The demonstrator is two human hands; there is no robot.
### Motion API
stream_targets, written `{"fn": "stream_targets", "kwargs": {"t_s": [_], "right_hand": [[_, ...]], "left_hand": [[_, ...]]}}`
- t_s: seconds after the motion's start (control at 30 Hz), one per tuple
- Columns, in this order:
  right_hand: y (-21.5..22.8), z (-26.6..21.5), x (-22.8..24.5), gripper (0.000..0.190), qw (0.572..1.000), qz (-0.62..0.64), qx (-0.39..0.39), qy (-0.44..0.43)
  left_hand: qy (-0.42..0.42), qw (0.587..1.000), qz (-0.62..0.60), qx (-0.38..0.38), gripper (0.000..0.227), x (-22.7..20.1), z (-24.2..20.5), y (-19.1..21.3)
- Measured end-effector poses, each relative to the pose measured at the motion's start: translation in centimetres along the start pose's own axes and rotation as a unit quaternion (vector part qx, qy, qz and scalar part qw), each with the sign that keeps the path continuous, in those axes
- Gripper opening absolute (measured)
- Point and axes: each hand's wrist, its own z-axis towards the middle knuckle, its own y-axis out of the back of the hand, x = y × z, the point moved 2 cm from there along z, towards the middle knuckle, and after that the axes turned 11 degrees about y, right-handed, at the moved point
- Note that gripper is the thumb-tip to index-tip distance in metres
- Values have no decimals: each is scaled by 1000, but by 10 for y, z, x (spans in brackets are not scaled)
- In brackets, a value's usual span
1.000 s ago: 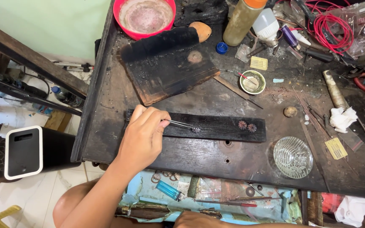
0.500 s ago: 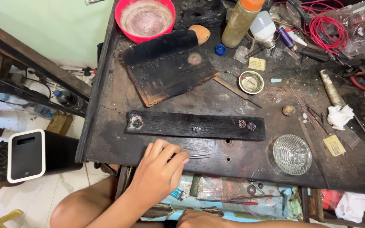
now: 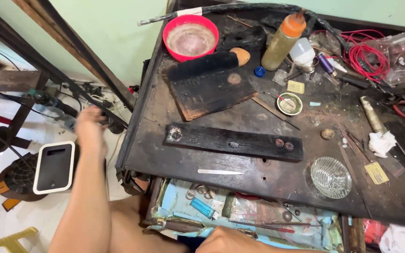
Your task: Soldering small circular jewelry components on a charcoal block using a blowtorch and tweezers.
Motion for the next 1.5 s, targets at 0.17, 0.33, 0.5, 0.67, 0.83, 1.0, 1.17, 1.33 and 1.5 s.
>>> {"fn": "stream_targets", "kwargs": {"t_s": [0.17, 0.33, 0.5, 0.67, 0.83, 1.0, 1.17, 1.33, 1.5], "right_hand": [[-1, 1, 9, 15, 996, 25, -49, -63], [-5, -4, 10, 19, 995, -10, -89, -43], [-9, -1, 19, 19, 984, -27, -175, 4], [-17, 26, 42, 36, 981, 21, -195, 10], [-31, 67, 36, 72, 980, -11, -194, -36], [-42, 49, 15, 67, 965, -19, -258, -49], [-39, -27, 18, 44, 886, 29, -419, -197], [-37, -74, 33, 29, 859, -14, -484, -166], [-33, -103, 29, 42, 809, 8, -556, -189]], "left_hand": [[-64, 971, 162, 165, 38, 83, 66, -33], [-141, 957, 142, 210, 22, 102, 110, -29], [-248, 941, 230, -7, 17, 38, 9, 35], [-236, 960, 146, -27, 12, 25, -189, 96], [-88, 996, 1, -30, 16, 72, -296, 88], [-85, 984, 95, 126, 11, 91, -302, 84], [-379, 722, 442, 374, 13, 89, -280, 32], [-362, 568, 615, 411, 29, 117, -273, -15], [-366, 519, 674, 376, 29, 134, -265, -27]]}}
